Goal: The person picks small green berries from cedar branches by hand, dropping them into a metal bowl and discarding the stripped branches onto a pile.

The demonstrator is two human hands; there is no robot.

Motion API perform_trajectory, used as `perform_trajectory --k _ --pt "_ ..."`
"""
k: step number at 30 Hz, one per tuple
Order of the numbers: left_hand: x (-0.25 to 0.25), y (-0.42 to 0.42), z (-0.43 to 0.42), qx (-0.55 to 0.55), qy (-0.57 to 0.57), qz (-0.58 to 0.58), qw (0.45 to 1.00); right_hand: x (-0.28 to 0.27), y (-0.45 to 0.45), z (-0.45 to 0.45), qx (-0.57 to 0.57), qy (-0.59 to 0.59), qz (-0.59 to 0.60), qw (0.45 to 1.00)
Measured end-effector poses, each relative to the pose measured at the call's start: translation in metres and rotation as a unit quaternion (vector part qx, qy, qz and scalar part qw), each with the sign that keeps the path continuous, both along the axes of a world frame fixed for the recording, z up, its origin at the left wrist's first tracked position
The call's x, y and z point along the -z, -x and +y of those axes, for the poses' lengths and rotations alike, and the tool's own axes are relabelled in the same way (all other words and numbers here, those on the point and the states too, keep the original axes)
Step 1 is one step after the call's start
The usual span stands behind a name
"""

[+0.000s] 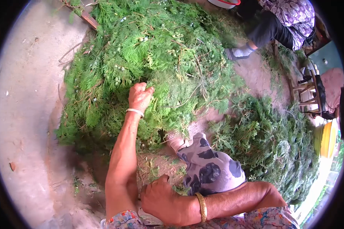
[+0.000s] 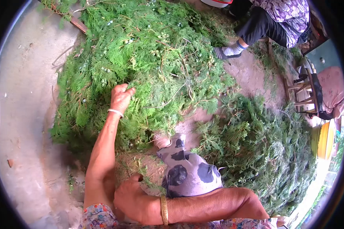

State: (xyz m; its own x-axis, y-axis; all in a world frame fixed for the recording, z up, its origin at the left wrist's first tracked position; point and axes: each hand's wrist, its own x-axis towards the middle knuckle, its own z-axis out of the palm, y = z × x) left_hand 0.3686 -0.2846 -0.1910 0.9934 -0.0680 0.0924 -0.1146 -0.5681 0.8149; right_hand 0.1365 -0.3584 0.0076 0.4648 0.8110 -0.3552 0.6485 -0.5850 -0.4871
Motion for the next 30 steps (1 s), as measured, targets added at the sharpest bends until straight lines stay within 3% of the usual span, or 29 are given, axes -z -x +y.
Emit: perform_trajectory --k 2,4,7,8,12,17,19,20,22,24,26,28,29,30 --pt "-0.021 0.002 0.005 -0.007 -0.014 0.005 1.0 0.005 0.005 0.001 0.016 -0.034 -0.023 0.999" --pt "-0.059 0.006 0.016 0.062 -0.09 0.055 0.993 0.007 0.008 0.006 0.022 0.005 -0.002 1.0" --pt "-0.059 0.001 0.05 0.044 0.025 -0.063 0.997 0.007 0.006 0.005 0.009 0.002 -0.025 1.0" --pt "-0.106 0.017 0.048 0.042 -0.024 -0.01 0.999 0.008 0.007 0.008 0.008 0.001 -0.03 1.0" --pt "-0.13 0.034 0.113 0.031 -0.067 0.01 0.997 0.009 0.006 0.016 -0.002 0.042 -0.036 0.998" --pt "-0.14 0.068 0.22 -0.072 -0.089 -0.052 0.992 0.009 0.004 0.023 -0.02 0.054 -0.002 0.998" --pt "-0.148 0.091 0.258 -0.134 -0.249 -0.084 0.956 0.01 0.004 0.022 -0.025 0.055 -0.009 0.998" --pt "-0.139 0.101 0.291 -0.142 -0.251 -0.084 0.954 0.01 0.006 0.022 -0.026 0.058 -0.012 0.998" --pt "-0.106 0.12 0.353 -0.239 -0.135 -0.092 0.957 0.012 0.009 0.026 -0.039 0.063 -0.031 0.997" --pt "-0.111 0.147 0.377 -0.254 -0.143 -0.046 0.955 0.015 0.012 0.026 -0.036 0.063 -0.049 0.996" --pt "-0.091 0.175 0.45 -0.235 -0.288 -0.123 0.92 0.022 0.017 0.026 -0.029 0.031 -0.06 0.997" --pt "-0.128 0.217 0.47 -0.387 -0.115 0.076 0.912 0.02 0.016 0.031 -0.044 0.048 -0.048 0.997" --pt "-0.127 0.237 0.482 -0.412 -0.046 0.102 0.904 0.017 0.015 0.035 -0.053 0.045 -0.044 0.997" --pt "-0.134 0.251 0.473 -0.421 -0.049 0.106 0.899 0.011 0.012 0.038 -0.06 0.038 -0.049 0.996"
